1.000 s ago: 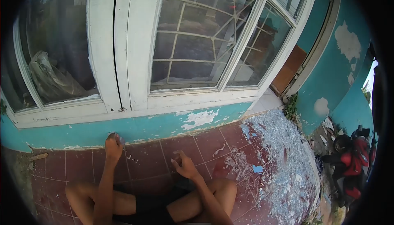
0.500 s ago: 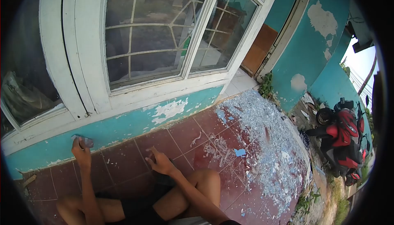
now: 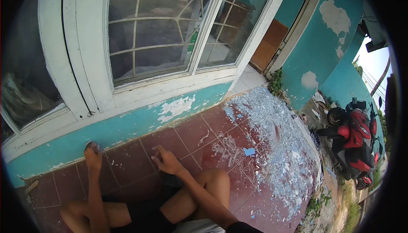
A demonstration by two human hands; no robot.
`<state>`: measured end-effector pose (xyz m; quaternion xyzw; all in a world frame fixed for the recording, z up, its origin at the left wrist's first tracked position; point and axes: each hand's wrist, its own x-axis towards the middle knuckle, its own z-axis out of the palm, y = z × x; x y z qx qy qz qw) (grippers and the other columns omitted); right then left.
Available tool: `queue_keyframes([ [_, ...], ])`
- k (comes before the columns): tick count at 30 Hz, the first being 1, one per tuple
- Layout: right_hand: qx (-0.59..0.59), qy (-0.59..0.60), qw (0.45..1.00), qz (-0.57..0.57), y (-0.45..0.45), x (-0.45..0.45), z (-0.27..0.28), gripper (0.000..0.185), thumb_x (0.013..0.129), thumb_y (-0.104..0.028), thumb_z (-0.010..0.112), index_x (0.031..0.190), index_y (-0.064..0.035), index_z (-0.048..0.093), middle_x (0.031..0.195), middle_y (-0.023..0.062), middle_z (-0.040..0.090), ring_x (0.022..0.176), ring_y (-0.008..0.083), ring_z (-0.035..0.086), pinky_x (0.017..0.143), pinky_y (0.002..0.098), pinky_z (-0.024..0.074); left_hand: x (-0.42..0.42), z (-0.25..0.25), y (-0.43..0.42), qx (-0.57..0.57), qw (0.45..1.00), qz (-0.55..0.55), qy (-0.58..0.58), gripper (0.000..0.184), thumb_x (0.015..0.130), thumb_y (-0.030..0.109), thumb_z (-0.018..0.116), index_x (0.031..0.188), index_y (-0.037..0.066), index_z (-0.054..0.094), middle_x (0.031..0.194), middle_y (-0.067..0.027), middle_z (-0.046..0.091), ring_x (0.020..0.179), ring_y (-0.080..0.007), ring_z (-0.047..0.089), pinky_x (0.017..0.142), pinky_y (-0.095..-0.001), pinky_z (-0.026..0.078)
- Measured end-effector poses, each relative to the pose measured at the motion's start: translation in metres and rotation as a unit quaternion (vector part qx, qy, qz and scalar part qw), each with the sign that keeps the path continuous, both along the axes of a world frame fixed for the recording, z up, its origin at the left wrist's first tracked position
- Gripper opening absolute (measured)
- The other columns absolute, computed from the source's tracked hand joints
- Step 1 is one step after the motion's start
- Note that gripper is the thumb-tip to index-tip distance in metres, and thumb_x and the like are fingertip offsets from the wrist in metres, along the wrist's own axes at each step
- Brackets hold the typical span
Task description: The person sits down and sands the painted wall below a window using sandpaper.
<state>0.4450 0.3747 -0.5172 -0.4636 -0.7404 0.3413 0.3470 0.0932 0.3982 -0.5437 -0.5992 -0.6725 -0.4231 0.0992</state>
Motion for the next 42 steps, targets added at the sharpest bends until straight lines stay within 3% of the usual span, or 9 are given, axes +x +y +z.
queue_keyframes([
  [7, 0.010, 0.005, 1.000, 0.000, 0.002, 0.009, -0.002, 0.039, 0.092, -0.010, 0.069, 0.127, -0.0039, 0.050, 0.080, 0.0140, 0.065, 0.069, 0.0288, 0.067, 0.063, 0.0389, 0.0500, -0.008, 0.027, -0.005, -0.036, 0.980, 0.028, -0.191, 0.015, 0.098, 0.005, 0.050, 0.094, -0.007, 0.058, 0.092, -0.0311, 0.061, 0.091, -0.0527, 0.058, 0.079, -0.0531, 0.046],
  [12, -0.031, 0.016, 0.999, 0.006, 0.001, -0.003, 0.014, 0.039, 0.092, -0.009, 0.068, 0.127, -0.0042, 0.050, 0.077, 0.0127, 0.065, 0.068, 0.0278, 0.066, 0.062, 0.0385, 0.0501, -0.001, -0.012, 0.006, -0.079, 0.995, -0.055, 0.022, 0.022, 0.100, 0.010, 0.051, 0.088, -0.007, 0.058, 0.084, -0.0286, 0.061, 0.080, -0.0514, 0.057, 0.072, -0.0488, 0.048],
  [17, 0.033, 0.015, 0.999, 0.011, -0.002, 0.006, -0.005, 0.038, 0.093, -0.008, 0.067, 0.127, -0.0044, 0.050, 0.077, 0.0125, 0.066, 0.062, 0.0254, 0.066, 0.057, 0.0372, 0.0492, 0.004, 0.040, -0.008, -0.037, 0.970, 0.026, -0.237, 0.019, 0.099, 0.009, 0.051, 0.095, -0.008, 0.059, 0.092, -0.0301, 0.062, 0.090, -0.0517, 0.058, 0.081, -0.0521, 0.047],
  [22, -0.040, 0.022, 0.999, -0.001, -0.001, -0.004, 0.015, 0.038, 0.092, -0.009, 0.068, 0.126, -0.0052, 0.051, 0.077, 0.0140, 0.066, 0.066, 0.0286, 0.066, 0.062, 0.0389, 0.0501, -0.006, -0.013, 0.004, -0.040, 0.997, -0.041, 0.051, 0.023, 0.100, 0.012, 0.052, 0.093, -0.008, 0.061, 0.083, -0.0266, 0.063, 0.076, -0.0478, 0.060, 0.072, -0.0453, 0.049],
  [27, 0.055, 0.012, 0.998, 0.014, -0.004, 0.003, 0.001, 0.037, 0.093, -0.008, 0.067, 0.126, -0.0043, 0.051, 0.078, 0.0141, 0.067, 0.062, 0.0285, 0.066, 0.057, 0.0384, 0.0493, 0.001, 0.029, -0.003, -0.026, 0.961, -0.001, -0.275, 0.021, 0.098, 0.009, 0.052, 0.093, -0.009, 0.061, 0.094, -0.0318, 0.062, 0.090, -0.0520, 0.059, 0.080, -0.0538, 0.047],
  [30, -0.012, 0.023, 1.000, 0.004, -0.004, 0.000, 0.017, 0.038, 0.092, -0.009, 0.068, 0.126, -0.0049, 0.051, 0.077, 0.0135, 0.065, 0.064, 0.0284, 0.065, 0.060, 0.0384, 0.0492, 0.005, -0.011, 0.003, -0.005, 0.997, -0.068, 0.043, 0.022, 0.098, 0.011, 0.054, 0.088, -0.008, 0.061, 0.083, -0.0289, 0.062, 0.078, -0.0508, 0.060, 0.071, -0.0488, 0.049],
  [37, 0.040, 0.013, 0.999, 0.012, -0.004, 0.004, 0.002, 0.039, 0.091, -0.008, 0.069, 0.126, -0.0047, 0.052, 0.077, 0.0129, 0.066, 0.065, 0.0278, 0.066, 0.060, 0.0387, 0.0499, 0.006, 0.038, -0.006, 0.007, 0.972, 0.020, -0.234, 0.019, 0.096, 0.009, 0.055, 0.089, -0.008, 0.061, 0.086, -0.0307, 0.061, 0.086, -0.0547, 0.056, 0.080, -0.0532, 0.047],
  [40, -0.028, 0.010, 1.000, -0.003, -0.002, -0.004, 0.013, 0.039, 0.091, -0.008, 0.070, 0.125, -0.0049, 0.052, 0.076, 0.0123, 0.064, 0.067, 0.0274, 0.065, 0.061, 0.0380, 0.0498, 0.002, -0.002, 0.001, 0.012, 0.993, -0.053, 0.106, 0.021, 0.098, 0.011, 0.056, 0.088, -0.008, 0.060, 0.076, -0.0260, 0.064, 0.071, -0.0480, 0.062, 0.067, -0.0475, 0.050],
  [42, -0.016, 0.006, 1.000, 0.008, -0.003, -0.005, 0.009, 0.039, 0.091, -0.008, 0.070, 0.125, -0.0047, 0.052, 0.076, 0.0125, 0.065, 0.067, 0.0275, 0.066, 0.062, 0.0378, 0.0500, 0.001, 0.026, 0.000, 0.042, 0.993, -0.056, 0.095, 0.023, 0.099, 0.012, 0.055, 0.088, -0.008, 0.060, 0.076, -0.0256, 0.065, 0.069, -0.0458, 0.064, 0.064, -0.0454, 0.050],
])
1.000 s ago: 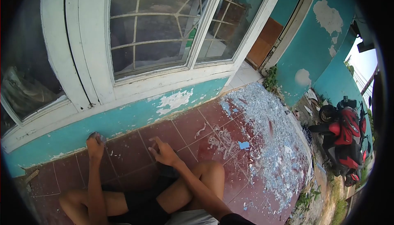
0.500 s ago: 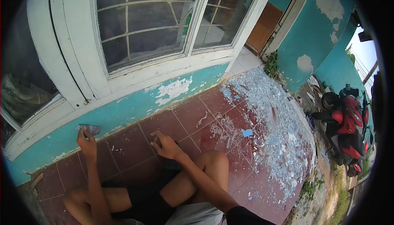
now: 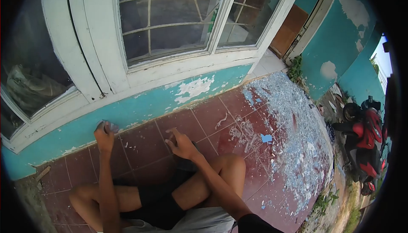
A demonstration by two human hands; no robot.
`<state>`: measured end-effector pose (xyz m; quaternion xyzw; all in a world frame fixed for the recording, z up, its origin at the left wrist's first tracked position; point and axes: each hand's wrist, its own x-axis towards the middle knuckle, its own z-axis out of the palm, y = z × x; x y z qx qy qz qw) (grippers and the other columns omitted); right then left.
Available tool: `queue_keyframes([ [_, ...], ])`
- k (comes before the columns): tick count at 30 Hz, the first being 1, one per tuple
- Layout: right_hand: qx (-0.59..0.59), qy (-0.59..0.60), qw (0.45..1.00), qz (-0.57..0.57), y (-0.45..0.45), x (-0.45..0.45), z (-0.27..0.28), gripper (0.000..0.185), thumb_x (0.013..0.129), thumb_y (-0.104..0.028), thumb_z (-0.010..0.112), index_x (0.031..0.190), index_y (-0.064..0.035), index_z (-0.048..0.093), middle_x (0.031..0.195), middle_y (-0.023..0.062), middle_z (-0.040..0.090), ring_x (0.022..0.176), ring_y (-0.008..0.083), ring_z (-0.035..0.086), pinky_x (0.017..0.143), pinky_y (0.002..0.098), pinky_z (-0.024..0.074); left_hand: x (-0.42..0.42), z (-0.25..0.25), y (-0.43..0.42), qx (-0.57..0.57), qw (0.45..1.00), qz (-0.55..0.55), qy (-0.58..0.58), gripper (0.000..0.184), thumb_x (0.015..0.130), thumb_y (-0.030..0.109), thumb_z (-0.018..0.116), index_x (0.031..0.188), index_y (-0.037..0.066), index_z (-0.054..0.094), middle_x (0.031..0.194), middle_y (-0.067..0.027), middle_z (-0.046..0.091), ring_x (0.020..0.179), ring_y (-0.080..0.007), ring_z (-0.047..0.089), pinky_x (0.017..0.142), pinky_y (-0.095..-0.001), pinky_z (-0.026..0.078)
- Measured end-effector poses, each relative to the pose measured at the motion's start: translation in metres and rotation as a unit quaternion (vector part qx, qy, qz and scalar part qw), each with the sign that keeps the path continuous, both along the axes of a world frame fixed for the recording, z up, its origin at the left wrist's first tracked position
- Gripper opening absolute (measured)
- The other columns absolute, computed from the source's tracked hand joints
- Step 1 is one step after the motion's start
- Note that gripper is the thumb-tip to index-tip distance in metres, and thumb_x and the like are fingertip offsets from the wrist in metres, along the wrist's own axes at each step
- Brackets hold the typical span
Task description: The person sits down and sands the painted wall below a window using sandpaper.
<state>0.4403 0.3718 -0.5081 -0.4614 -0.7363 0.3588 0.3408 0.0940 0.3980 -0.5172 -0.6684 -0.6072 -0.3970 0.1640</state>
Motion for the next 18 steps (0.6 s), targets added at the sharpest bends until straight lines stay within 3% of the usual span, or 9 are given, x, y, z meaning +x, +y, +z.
queue_keyframes([
  [2, 0.008, -0.003, 1.000, 0.001, 0.004, 0.008, -0.001, 0.039, 0.091, -0.008, 0.070, 0.125, -0.0044, 0.052, 0.077, 0.0126, 0.066, 0.068, 0.0275, 0.066, 0.062, 0.0376, 0.0502, 0.004, 0.034, -0.011, -0.083, 0.954, 0.090, -0.275, 0.021, 0.099, 0.009, 0.053, 0.088, -0.008, 0.060, 0.081, -0.0289, 0.062, 0.079, -0.0504, 0.061, 0.072, -0.0486, 0.049],
  [3, 0.012, -0.009, 1.000, 0.001, 0.004, 0.011, -0.003, 0.039, 0.091, -0.008, 0.069, 0.125, -0.0044, 0.052, 0.078, 0.0127, 0.066, 0.068, 0.0276, 0.066, 0.062, 0.0376, 0.0503, 0.008, 0.028, -0.007, -0.003, 0.907, -0.002, -0.420, 0.022, 0.099, 0.009, 0.053, 0.086, -0.008, 0.059, 0.079, -0.0279, 0.061, 0.074, -0.0482, 0.060, 0.070, -0.0482, 0.048],
  [4, 0.012, -0.011, 1.000, 0.003, -0.001, 0.010, -0.003, 0.039, 0.091, -0.009, 0.069, 0.125, -0.0044, 0.052, 0.078, 0.0128, 0.067, 0.068, 0.0276, 0.066, 0.062, 0.0377, 0.0504, 0.004, 0.013, -0.001, -0.009, 0.908, -0.002, -0.419, 0.022, 0.099, 0.009, 0.053, 0.086, -0.008, 0.059, 0.079, -0.0279, 0.061, 0.074, -0.0482, 0.060, 0.070, -0.0482, 0.048],
  [6, -0.011, 0.004, 1.000, -0.002, -0.002, 0.008, 0.002, 0.038, 0.091, -0.009, 0.069, 0.124, -0.0040, 0.052, 0.077, 0.0139, 0.066, 0.067, 0.0310, 0.066, 0.062, 0.0406, 0.0497, -0.010, -0.012, 0.006, 0.042, 0.997, 0.054, -0.040, 0.027, 0.101, 0.014, 0.056, 0.084, -0.008, 0.058, 0.066, -0.0220, 0.059, 0.057, -0.0381, 0.059, 0.057, -0.0438, 0.045],
  [10, 0.006, 0.008, 1.000, 0.010, 0.003, 0.001, 0.000, 0.037, 0.090, -0.011, 0.068, 0.123, -0.0033, 0.052, 0.075, 0.0148, 0.065, 0.065, 0.0341, 0.065, 0.061, 0.0427, 0.0487, -0.002, 0.006, 0.000, 0.050, 0.998, 0.019, -0.029, 0.027, 0.101, 0.014, 0.056, 0.084, -0.008, 0.057, 0.067, -0.0229, 0.058, 0.057, -0.0392, 0.058, 0.056, -0.0440, 0.044],
  [12, 0.010, -0.004, 1.000, 0.013, 0.002, 0.008, -0.004, 0.037, 0.090, -0.011, 0.068, 0.123, -0.0033, 0.052, 0.075, 0.0148, 0.066, 0.065, 0.0337, 0.065, 0.061, 0.0424, 0.0486, 0.008, 0.052, -0.016, -0.101, 0.927, 0.114, -0.342, 0.021, 0.098, 0.008, 0.054, 0.086, -0.008, 0.058, 0.081, -0.0282, 0.058, 0.077, -0.0499, 0.056, 0.070, -0.0493, 0.045],
  [13, 0.010, -0.011, 1.000, 0.019, 0.000, 0.009, -0.007, 0.037, 0.090, -0.011, 0.068, 0.123, -0.0032, 0.052, 0.075, 0.0148, 0.066, 0.065, 0.0334, 0.065, 0.060, 0.0420, 0.0485, 0.008, 0.046, -0.012, -0.104, 0.928, 0.112, -0.340, 0.021, 0.098, 0.008, 0.054, 0.086, -0.008, 0.058, 0.081, -0.0282, 0.058, 0.077, -0.0499, 0.056, 0.070, -0.0493, 0.045],
  [16, -0.007, 0.006, 1.000, 0.005, 0.001, 0.006, -0.002, 0.036, 0.091, -0.011, 0.068, 0.122, -0.0030, 0.052, 0.075, 0.0149, 0.066, 0.065, 0.0331, 0.065, 0.061, 0.0420, 0.0482, 0.001, 0.008, -0.003, -0.109, 0.949, 0.117, -0.272, 0.022, 0.099, 0.009, 0.054, 0.085, -0.008, 0.059, 0.081, -0.0266, 0.060, 0.075, -0.0476, 0.055, 0.071, -0.0469, 0.046],
  [18, -0.014, 0.008, 1.000, 0.011, 0.000, 0.001, 0.001, 0.036, 0.091, -0.011, 0.068, 0.122, -0.0031, 0.053, 0.075, 0.0149, 0.066, 0.065, 0.0331, 0.065, 0.061, 0.0423, 0.0483, 0.001, -0.014, 0.006, 0.059, 0.998, 0.023, -0.017, 0.026, 0.100, 0.014, 0.057, 0.084, -0.007, 0.060, 0.069, -0.0205, 0.059, 0.062, -0.0423, 0.056, 0.062, -0.0400, 0.047],
])
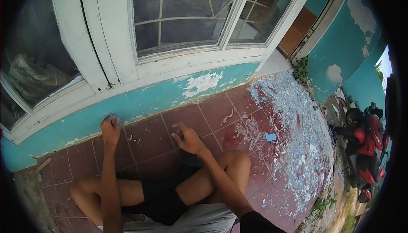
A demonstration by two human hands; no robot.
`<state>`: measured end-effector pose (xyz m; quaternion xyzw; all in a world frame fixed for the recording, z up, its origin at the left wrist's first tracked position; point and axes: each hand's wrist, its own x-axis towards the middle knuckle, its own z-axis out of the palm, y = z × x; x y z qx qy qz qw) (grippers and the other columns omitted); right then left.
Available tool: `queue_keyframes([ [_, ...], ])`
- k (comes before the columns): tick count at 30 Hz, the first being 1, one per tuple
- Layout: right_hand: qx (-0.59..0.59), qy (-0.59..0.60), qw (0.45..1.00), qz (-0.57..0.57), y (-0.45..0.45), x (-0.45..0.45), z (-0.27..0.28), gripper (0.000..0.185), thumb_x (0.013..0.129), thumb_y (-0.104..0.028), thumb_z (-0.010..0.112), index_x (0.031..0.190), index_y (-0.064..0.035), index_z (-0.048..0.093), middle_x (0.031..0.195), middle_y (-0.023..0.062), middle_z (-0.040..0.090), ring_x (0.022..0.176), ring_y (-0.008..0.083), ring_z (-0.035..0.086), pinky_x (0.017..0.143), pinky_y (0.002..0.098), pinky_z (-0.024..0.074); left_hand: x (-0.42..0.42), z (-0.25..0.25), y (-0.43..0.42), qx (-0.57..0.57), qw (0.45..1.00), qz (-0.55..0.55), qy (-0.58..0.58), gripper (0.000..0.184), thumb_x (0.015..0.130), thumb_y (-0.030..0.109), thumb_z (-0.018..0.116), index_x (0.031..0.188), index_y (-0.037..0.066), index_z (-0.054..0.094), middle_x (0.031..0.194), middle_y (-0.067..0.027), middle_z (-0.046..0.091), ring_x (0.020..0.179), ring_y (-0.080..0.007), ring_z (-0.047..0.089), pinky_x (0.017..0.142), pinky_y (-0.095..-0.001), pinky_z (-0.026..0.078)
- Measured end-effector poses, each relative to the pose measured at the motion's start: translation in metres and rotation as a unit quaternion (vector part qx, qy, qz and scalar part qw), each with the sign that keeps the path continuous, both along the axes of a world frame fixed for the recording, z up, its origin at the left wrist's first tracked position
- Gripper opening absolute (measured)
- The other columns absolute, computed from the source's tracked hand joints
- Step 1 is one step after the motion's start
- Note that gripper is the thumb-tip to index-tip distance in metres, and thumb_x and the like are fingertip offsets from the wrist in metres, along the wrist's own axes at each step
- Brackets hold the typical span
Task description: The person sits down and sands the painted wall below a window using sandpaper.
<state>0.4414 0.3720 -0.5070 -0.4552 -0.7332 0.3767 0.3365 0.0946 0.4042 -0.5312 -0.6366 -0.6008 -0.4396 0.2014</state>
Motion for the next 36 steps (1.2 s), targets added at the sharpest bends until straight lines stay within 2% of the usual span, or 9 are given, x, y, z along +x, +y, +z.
queue_keyframes([
  [2, 0.000, -0.006, 1.000, -0.002, 0.003, 0.002, 0.002, 0.035, 0.091, -0.011, 0.068, 0.122, -0.0031, 0.053, 0.075, 0.0150, 0.066, 0.065, 0.0331, 0.065, 0.061, 0.0425, 0.0483, -0.001, 0.014, -0.004, -0.020, 0.999, -0.004, -0.025, 0.026, 0.101, 0.014, 0.056, 0.087, -0.007, 0.060, 0.069, -0.0209, 0.060, 0.062, -0.0439, 0.058, 0.061, -0.0405, 0.049],
  [5, 0.021, -0.008, 1.000, 0.004, 0.004, 0.008, -0.005, 0.037, 0.091, -0.012, 0.068, 0.123, -0.0027, 0.053, 0.076, 0.0155, 0.066, 0.065, 0.0336, 0.065, 0.061, 0.0429, 0.0486, 0.004, 0.044, -0.015, -0.090, 0.913, -0.037, -0.396, 0.021, 0.100, 0.010, 0.052, 0.093, -0.008, 0.061, 0.086, -0.0277, 0.064, 0.081, -0.0493, 0.061, 0.072, -0.0475, 0.049],
  [8, 0.011, -0.001, 1.000, -0.004, -0.005, 0.005, 0.003, 0.038, 0.091, -0.012, 0.069, 0.123, -0.0022, 0.052, 0.077, 0.0158, 0.066, 0.066, 0.0342, 0.066, 0.062, 0.0429, 0.0493, 0.007, 0.013, -0.006, -0.030, 0.996, 0.006, -0.089, 0.023, 0.100, 0.011, 0.053, 0.090, -0.008, 0.061, 0.078, -0.0265, 0.062, 0.073, -0.0472, 0.062, 0.065, -0.0449, 0.049],
  [12, -0.005, -0.011, 1.000, -0.003, -0.003, 0.001, 0.001, 0.038, 0.091, -0.011, 0.069, 0.124, -0.0026, 0.052, 0.079, 0.0163, 0.068, 0.070, 0.0350, 0.068, 0.065, 0.0442, 0.0505, 0.008, 0.011, -0.011, -0.101, 0.992, -0.022, -0.074, 0.022, 0.100, 0.010, 0.054, 0.091, -0.008, 0.062, 0.080, -0.0286, 0.062, 0.077, -0.0491, 0.061, 0.068, -0.0476, 0.049],
  [14, 0.019, -0.023, 1.000, 0.001, 0.000, 0.003, -0.001, 0.038, 0.091, -0.011, 0.068, 0.124, -0.0025, 0.052, 0.078, 0.0163, 0.068, 0.067, 0.0356, 0.067, 0.063, 0.0444, 0.0503, 0.011, 0.038, -0.015, -0.139, 0.957, 0.025, -0.252, 0.019, 0.098, 0.008, 0.054, 0.091, -0.008, 0.061, 0.086, -0.0315, 0.062, 0.086, -0.0527, 0.059, 0.074, -0.0526, 0.047],
  [19, 0.022, -0.009, 1.000, -0.007, -0.003, 0.002, 0.006, 0.037, 0.090, -0.009, 0.068, 0.123, -0.0021, 0.052, 0.076, 0.0156, 0.067, 0.064, 0.0348, 0.065, 0.061, 0.0419, 0.0497, 0.013, -0.020, -0.002, -0.164, 0.981, -0.064, -0.081, 0.018, 0.096, 0.007, 0.057, 0.086, -0.007, 0.059, 0.079, -0.0289, 0.060, 0.078, -0.0524, 0.059, 0.069, -0.0532, 0.046],
  [24, 0.021, -0.029, 0.999, 0.004, -0.001, 0.003, 0.007, 0.035, 0.090, -0.007, 0.068, 0.122, -0.0019, 0.053, 0.075, 0.0131, 0.066, 0.064, 0.0293, 0.067, 0.059, 0.0385, 0.0502, 0.019, 0.036, -0.009, -0.101, 0.968, 0.012, -0.228, 0.015, 0.095, 0.006, 0.058, 0.084, -0.005, 0.058, 0.082, -0.0272, 0.061, 0.079, -0.0503, 0.059, 0.068, -0.0508, 0.047],
  [28, -0.005, -0.026, 1.000, -0.001, -0.006, -0.001, 0.010, 0.034, 0.090, -0.007, 0.069, 0.121, -0.0017, 0.054, 0.076, 0.0132, 0.067, 0.063, 0.0272, 0.068, 0.059, 0.0370, 0.0500, 0.011, -0.021, 0.003, -0.128, 0.983, -0.056, -0.121, 0.016, 0.096, 0.008, 0.059, 0.089, -0.007, 0.060, 0.084, -0.0288, 0.063, 0.078, -0.0489, 0.061, 0.068, -0.0519, 0.048],
  [36, 0.006, -0.054, 0.999, -0.002, -0.004, 0.003, 0.008, 0.033, 0.090, -0.006, 0.069, 0.121, -0.0021, 0.056, 0.077, 0.0141, 0.067, 0.064, 0.0250, 0.068, 0.057, 0.0337, 0.0498, 0.014, 0.016, -0.003, -0.115, 0.977, 0.001, -0.178, 0.014, 0.095, 0.007, 0.058, 0.093, -0.007, 0.061, 0.089, -0.0285, 0.064, 0.083, -0.0485, 0.063, 0.072, -0.0525, 0.052],
])
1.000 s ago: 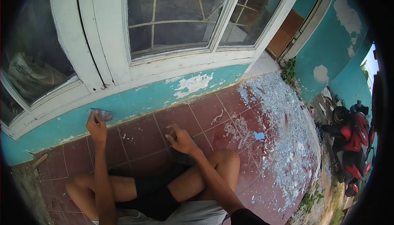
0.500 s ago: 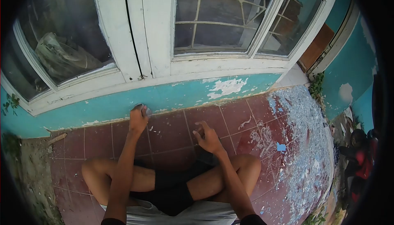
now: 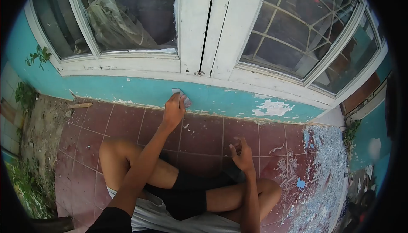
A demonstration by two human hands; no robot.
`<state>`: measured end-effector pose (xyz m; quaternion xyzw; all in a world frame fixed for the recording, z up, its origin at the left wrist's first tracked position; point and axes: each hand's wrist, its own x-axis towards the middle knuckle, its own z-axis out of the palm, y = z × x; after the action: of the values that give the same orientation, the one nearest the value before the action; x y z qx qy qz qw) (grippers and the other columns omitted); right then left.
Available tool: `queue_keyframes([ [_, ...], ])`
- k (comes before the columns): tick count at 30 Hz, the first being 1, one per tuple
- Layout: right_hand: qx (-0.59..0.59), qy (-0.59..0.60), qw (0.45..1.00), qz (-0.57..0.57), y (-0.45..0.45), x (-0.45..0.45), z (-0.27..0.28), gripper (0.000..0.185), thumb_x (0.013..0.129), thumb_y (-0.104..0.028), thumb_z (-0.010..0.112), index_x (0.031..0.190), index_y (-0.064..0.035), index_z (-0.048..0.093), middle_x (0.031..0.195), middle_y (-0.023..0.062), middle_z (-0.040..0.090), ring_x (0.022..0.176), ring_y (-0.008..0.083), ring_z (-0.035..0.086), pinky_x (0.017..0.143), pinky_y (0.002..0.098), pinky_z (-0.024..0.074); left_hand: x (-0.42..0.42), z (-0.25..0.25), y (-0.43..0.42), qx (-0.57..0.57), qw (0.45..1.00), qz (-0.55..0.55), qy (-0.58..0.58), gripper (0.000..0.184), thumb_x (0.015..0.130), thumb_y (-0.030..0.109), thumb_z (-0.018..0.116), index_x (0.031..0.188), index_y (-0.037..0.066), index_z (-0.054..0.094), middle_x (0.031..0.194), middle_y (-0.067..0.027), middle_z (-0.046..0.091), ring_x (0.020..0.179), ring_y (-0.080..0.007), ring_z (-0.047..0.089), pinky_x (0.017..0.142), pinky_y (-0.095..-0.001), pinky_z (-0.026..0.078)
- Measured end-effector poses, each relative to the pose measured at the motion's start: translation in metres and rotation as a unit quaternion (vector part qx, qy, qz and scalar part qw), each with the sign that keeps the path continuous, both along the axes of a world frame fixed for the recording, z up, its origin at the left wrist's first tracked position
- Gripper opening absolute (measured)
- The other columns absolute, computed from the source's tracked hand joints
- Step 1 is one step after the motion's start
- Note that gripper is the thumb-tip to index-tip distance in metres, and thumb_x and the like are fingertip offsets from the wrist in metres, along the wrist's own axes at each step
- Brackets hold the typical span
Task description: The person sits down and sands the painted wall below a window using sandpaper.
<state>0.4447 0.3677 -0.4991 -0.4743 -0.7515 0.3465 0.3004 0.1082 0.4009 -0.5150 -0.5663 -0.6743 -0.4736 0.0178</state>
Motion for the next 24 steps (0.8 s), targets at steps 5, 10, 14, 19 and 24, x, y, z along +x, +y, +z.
queue_keyframes([
  [5, -0.002, 0.017, 1.000, 0.011, 0.006, -0.007, -0.006, 0.034, 0.090, -0.006, 0.070, 0.121, -0.0020, 0.056, 0.076, 0.0123, 0.067, 0.063, 0.0215, 0.067, 0.057, 0.0314, 0.0489, 0.002, -0.018, 0.000, -0.056, 0.996, -0.040, 0.065, 0.015, 0.095, 0.006, 0.058, 0.091, -0.008, 0.059, 0.088, -0.0285, 0.063, 0.080, -0.0492, 0.063, 0.069, -0.0522, 0.051],
  [10, 0.003, 0.019, 1.000, 0.005, -0.004, 0.000, -0.010, 0.033, 0.091, -0.005, 0.069, 0.120, -0.0017, 0.057, 0.074, 0.0108, 0.066, 0.061, 0.0191, 0.065, 0.056, 0.0307, 0.0470, -0.007, 0.001, -0.004, 0.034, 0.999, 0.009, -0.008, 0.014, 0.095, 0.006, 0.059, 0.090, -0.007, 0.060, 0.087, -0.0287, 0.063, 0.080, -0.0493, 0.062, 0.069, -0.0519, 0.050],
  [14, 0.002, 0.006, 1.000, 0.004, 0.004, -0.009, 0.003, 0.033, 0.090, -0.005, 0.069, 0.120, -0.0021, 0.057, 0.074, 0.0105, 0.066, 0.060, 0.0209, 0.065, 0.056, 0.0316, 0.0466, -0.009, -0.024, -0.002, -0.048, 0.997, -0.032, 0.053, 0.015, 0.095, 0.006, 0.059, 0.089, -0.007, 0.059, 0.086, -0.0292, 0.062, 0.079, -0.0498, 0.061, 0.067, -0.0528, 0.048],
  [19, 0.004, 0.001, 1.000, 0.009, 0.001, 0.000, -0.007, 0.032, 0.091, -0.005, 0.069, 0.121, -0.0023, 0.058, 0.073, 0.0097, 0.064, 0.059, 0.0175, 0.061, 0.056, 0.0317, 0.0463, -0.013, 0.016, -0.006, 0.054, 0.996, 0.052, -0.057, 0.013, 0.094, 0.005, 0.060, 0.086, -0.005, 0.061, 0.084, -0.0277, 0.063, 0.079, -0.0484, 0.061, 0.069, -0.0500, 0.049],
  [24, 0.000, 0.019, 1.000, 0.006, 0.005, -0.005, -0.003, 0.030, 0.091, -0.006, 0.070, 0.118, -0.0021, 0.059, 0.073, 0.0096, 0.063, 0.060, 0.0165, 0.062, 0.057, 0.0311, 0.0467, -0.011, -0.015, -0.003, -0.003, 0.997, -0.067, 0.050, 0.015, 0.093, 0.005, 0.062, 0.083, -0.005, 0.061, 0.081, -0.0264, 0.063, 0.074, -0.0466, 0.061, 0.065, -0.0468, 0.049],
])
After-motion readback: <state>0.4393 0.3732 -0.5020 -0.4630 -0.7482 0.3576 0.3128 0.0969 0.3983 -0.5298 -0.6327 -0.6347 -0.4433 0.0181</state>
